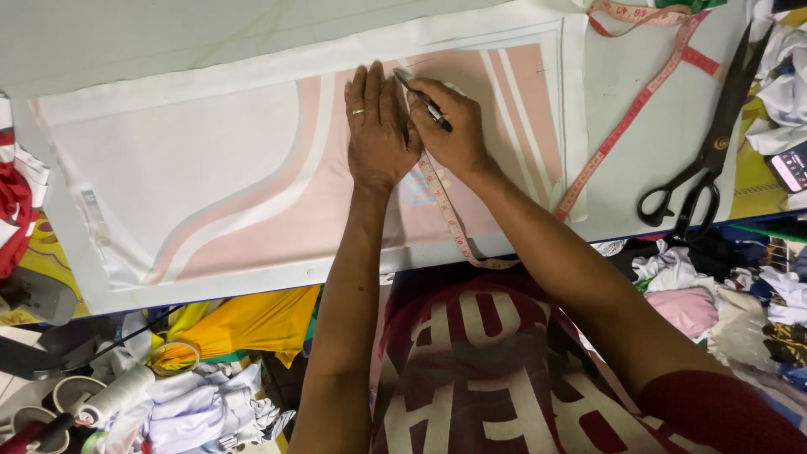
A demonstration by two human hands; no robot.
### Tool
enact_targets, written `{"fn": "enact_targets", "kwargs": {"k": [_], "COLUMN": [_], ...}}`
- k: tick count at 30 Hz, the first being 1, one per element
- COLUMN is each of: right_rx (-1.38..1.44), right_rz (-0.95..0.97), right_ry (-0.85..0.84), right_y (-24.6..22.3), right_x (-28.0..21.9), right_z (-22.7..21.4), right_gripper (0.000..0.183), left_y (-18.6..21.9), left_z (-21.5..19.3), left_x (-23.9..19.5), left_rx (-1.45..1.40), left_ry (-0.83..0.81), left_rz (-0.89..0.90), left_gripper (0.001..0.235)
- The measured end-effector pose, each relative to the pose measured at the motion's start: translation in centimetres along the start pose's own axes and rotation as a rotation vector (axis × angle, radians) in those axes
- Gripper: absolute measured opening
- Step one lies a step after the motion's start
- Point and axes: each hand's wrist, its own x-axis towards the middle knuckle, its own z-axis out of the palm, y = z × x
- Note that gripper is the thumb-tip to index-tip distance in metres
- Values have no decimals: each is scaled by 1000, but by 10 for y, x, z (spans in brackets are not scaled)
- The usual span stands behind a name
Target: Measuring, marking, and cutting fabric pieces using a tape measure, pen, and electric rotary cutter.
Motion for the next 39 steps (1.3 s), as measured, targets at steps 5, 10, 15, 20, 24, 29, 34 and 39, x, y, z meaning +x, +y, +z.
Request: {"fn": "enact_targets", "kwargs": {"k": [5, 10, 15, 20, 24, 29, 34, 39], "right_rx": [1, 96, 46, 31, -85, -97, -128, -113], "right_rz": [1, 28, 77, 14, -24, -22, -22, -49], "right_ry": [-3, 13, 85, 12, -33, -47, -52, -70], "right_y": [4, 0, -13, -6, -1, 2, 1, -4], "right_x": [0, -3, -6, -8, -6, -6, -5, -6], "right_z": [2, -10, -21, -6, -1, 2, 3, -2], "right_gripper": [20, 21, 18, 21, 26, 28, 26, 33], "left_y": [-1, 1, 1, -2, -4, -6, -3, -5], "left_z": [0, -1, -1, -1, 4, 6, 3, 3], "left_x": [-1, 0, 1, 0, -1, -1, -1, -1], "left_rx": [11, -26, -8, -38, -97, -78, -84, -52], "left_ry": [-30, -24, -18, 8, 5, 18, 9, -29], "left_rz": [-5, -15, -4, 4, -59, -41, -48, -37], "left_gripper": [60, 57, 58, 52, 48, 45, 46, 46]}}
